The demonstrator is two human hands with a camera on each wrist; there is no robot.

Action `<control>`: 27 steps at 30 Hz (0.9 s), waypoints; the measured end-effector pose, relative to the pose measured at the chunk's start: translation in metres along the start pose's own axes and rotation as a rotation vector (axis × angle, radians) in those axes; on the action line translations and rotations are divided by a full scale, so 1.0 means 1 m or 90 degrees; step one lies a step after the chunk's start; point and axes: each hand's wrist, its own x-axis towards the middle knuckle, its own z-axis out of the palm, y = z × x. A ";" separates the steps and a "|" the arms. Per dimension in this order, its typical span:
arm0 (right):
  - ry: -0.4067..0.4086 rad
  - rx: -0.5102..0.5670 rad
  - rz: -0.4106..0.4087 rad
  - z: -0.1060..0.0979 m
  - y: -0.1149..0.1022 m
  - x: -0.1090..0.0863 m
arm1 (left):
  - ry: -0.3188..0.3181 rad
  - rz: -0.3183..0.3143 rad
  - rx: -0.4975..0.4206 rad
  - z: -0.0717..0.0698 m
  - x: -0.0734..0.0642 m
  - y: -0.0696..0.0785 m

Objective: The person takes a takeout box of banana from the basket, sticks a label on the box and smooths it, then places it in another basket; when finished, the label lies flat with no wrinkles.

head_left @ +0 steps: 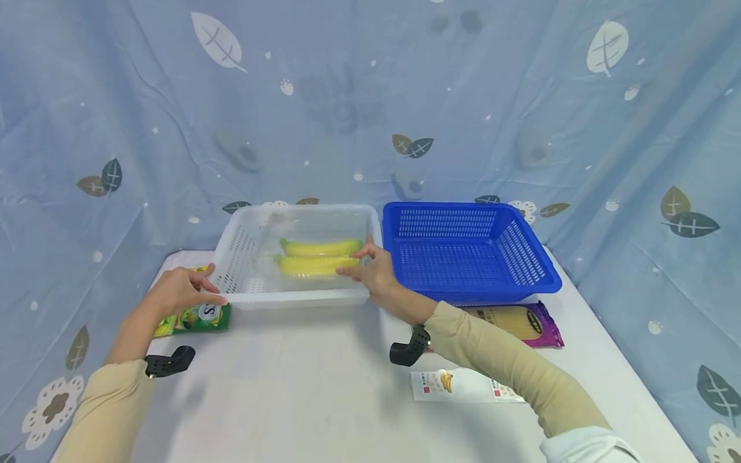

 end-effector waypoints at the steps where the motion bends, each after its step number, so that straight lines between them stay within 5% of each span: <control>1: 0.000 -0.001 0.003 0.000 -0.002 -0.001 | -0.002 -0.002 -0.001 0.000 0.000 0.000; 27: -0.004 -0.003 -0.017 -0.011 -0.021 -0.021 | -0.006 -0.008 -0.002 0.000 0.001 0.001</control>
